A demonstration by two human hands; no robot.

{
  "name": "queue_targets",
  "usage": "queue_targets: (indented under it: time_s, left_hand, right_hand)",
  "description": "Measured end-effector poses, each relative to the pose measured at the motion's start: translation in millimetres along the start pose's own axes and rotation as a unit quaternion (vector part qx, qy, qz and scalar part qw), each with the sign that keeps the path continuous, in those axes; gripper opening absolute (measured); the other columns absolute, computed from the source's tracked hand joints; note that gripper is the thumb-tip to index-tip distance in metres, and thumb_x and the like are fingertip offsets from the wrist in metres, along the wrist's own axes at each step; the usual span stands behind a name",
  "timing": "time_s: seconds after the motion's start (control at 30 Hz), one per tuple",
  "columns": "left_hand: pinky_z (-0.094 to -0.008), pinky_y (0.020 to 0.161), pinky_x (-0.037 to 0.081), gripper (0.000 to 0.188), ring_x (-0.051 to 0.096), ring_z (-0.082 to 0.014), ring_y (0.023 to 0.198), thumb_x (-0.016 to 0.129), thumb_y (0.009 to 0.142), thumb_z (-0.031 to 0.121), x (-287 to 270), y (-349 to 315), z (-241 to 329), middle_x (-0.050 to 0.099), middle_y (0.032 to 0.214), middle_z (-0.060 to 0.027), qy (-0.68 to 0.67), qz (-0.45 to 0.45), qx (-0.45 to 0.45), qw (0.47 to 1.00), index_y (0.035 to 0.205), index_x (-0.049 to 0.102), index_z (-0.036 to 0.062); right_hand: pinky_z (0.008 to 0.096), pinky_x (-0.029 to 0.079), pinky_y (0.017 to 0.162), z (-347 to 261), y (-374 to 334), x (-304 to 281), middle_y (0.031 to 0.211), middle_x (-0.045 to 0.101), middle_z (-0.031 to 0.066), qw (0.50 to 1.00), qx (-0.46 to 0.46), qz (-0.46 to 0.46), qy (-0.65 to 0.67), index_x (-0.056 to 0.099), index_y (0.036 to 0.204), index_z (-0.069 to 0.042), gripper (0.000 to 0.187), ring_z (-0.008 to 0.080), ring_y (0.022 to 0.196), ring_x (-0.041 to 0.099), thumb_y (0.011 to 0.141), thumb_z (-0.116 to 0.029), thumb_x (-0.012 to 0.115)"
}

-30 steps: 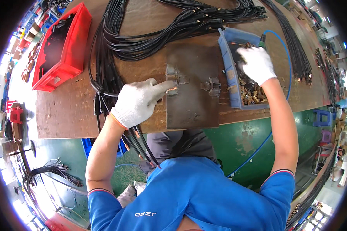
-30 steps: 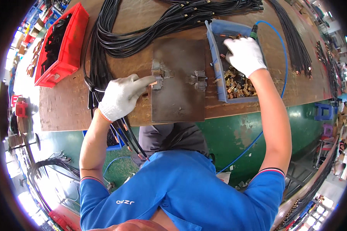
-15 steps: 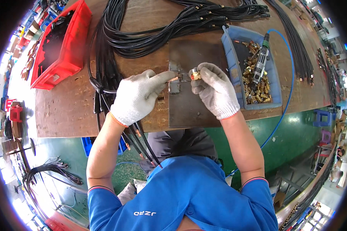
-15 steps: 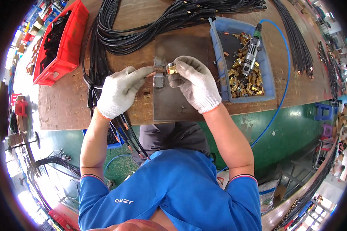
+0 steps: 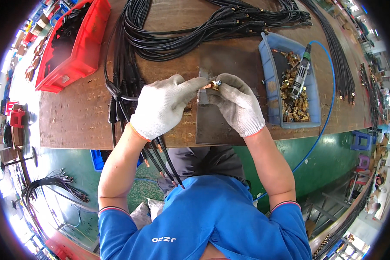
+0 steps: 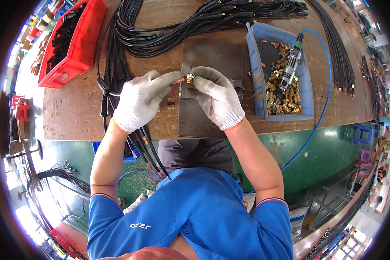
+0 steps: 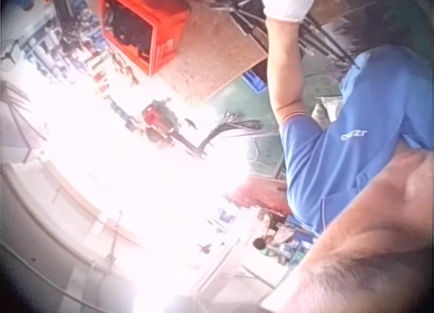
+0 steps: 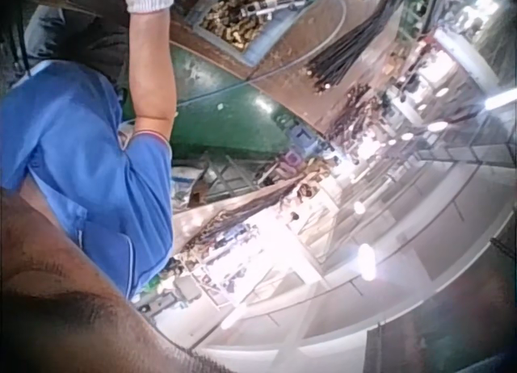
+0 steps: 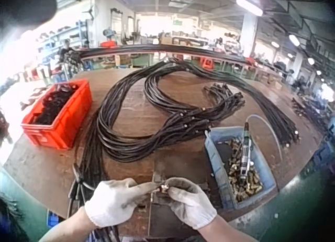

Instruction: The person repeatedly picks up black cables and brass connectors, places them into a metal jig on a workbench, and uses a pneumatic crimping tool to secure the connectors. The finished cables are placed into a red bin on the left side of the table.

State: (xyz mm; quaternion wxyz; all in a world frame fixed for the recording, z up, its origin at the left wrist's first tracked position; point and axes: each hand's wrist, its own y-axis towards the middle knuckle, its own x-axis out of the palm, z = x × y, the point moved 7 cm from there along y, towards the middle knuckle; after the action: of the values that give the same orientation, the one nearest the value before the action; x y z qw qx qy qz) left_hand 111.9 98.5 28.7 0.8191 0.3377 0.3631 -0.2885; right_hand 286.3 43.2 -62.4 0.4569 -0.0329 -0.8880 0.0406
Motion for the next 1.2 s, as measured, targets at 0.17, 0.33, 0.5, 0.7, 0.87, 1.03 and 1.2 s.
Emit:
queue_targets:
  time_s: [0.17, 0.33, 0.5, 0.7, 0.87, 1.03, 1.2]
  left_hand:
    - [-0.0449, 0.068, 0.055, 0.047, 0.069, -0.0355, 0.076, 0.073, 0.091, 0.003, 3.1, 0.2, -1.6, 0.064, 0.085, -0.0131, 0.008, -0.003, 0.004, 1.000, 0.134, 0.075, 0.0195]
    - [-0.0444, 0.066, 0.055, 0.047, 0.069, -0.0348, 0.074, 0.072, 0.092, 0.006, 8.2, -0.6, -3.2, 0.065, 0.085, -0.0116, 0.044, -0.013, 0.015, 0.999, 0.136, 0.073, 0.0209]
    - [-0.0437, 0.064, 0.056, 0.049, 0.070, -0.0330, 0.073, 0.071, 0.091, 0.008, 13.8, -1.7, -4.4, 0.065, 0.084, -0.0099, 0.085, -0.036, 0.019, 0.996, 0.138, 0.072, 0.0233]
    - [-0.0445, 0.064, 0.056, 0.050, 0.071, -0.0318, 0.075, 0.069, 0.090, 0.008, 17.6, -2.0, -3.4, 0.065, 0.083, -0.0095, 0.133, -0.056, 0.032, 0.989, 0.137, 0.072, 0.0234]
    - [-0.0441, 0.066, 0.058, 0.037, 0.074, -0.0326, 0.079, 0.069, 0.095, 0.015, 18.5, -2.9, -10.1, 0.068, 0.087, -0.0100, 0.125, -0.069, 0.026, 0.989, 0.132, 0.072, 0.0209]
    - [-0.0445, 0.069, 0.058, 0.028, 0.074, -0.0329, 0.081, 0.069, 0.099, 0.024, 18.5, -2.2, -17.4, 0.070, 0.090, -0.0102, 0.113, -0.080, 0.021, 0.990, 0.127, 0.072, 0.0187]
    - [-0.0444, 0.069, 0.059, 0.027, 0.074, -0.0328, 0.080, 0.070, 0.099, 0.027, 17.6, -1.8, -17.4, 0.070, 0.089, -0.0100, 0.105, -0.062, 0.033, 0.992, 0.123, 0.073, 0.0170]
  right_hand:
    - [0.0481, 0.064, 0.094, 1.7, -0.1, -1.2, 0.114, 0.078, 0.0173, 1.000, 0.010, -0.005, 0.004, 0.071, 0.126, 0.003, 0.025, 0.0318, 0.101, 0.078, 0.103, -0.006, 0.069]
    - [0.0485, 0.064, 0.094, 0.0, 0.1, -2.8, 0.114, 0.078, 0.0176, 1.000, 0.019, 0.008, -0.021, 0.071, 0.126, 0.003, 0.024, 0.0308, 0.099, 0.078, 0.103, -0.005, 0.068]
    - [0.0464, 0.063, 0.094, -3.5, -1.2, -7.1, 0.113, 0.078, 0.0153, 0.996, 0.030, 0.034, -0.082, 0.072, 0.125, 0.003, 0.024, 0.0286, 0.100, 0.077, 0.103, -0.005, 0.068]
    - [0.0318, 0.059, 0.095, -15.2, -1.3, -3.1, 0.113, 0.078, 0.0105, 0.964, 0.024, 0.051, -0.259, 0.073, 0.124, 0.004, 0.023, 0.0171, 0.102, 0.074, 0.102, -0.005, 0.071]
    - [0.0271, 0.057, 0.096, -17.0, 2.6, 4.2, 0.113, 0.079, 0.0058, 0.929, 0.017, 0.033, -0.369, 0.075, 0.122, 0.001, 0.021, 0.0108, 0.102, 0.072, 0.102, -0.004, 0.072]
    - [0.0263, 0.056, 0.096, -17.3, 7.9, 4.9, 0.113, 0.079, 0.0048, 0.916, 0.021, 0.027, -0.399, 0.075, 0.122, 0.001, 0.021, 0.0100, 0.104, 0.071, 0.102, -0.004, 0.073]
    - [0.0267, 0.056, 0.096, -13.6, 9.2, 8.8, 0.113, 0.079, 0.0053, 0.919, 0.028, 0.021, -0.392, 0.075, 0.122, 0.002, 0.021, 0.0100, 0.104, 0.071, 0.103, -0.004, 0.072]
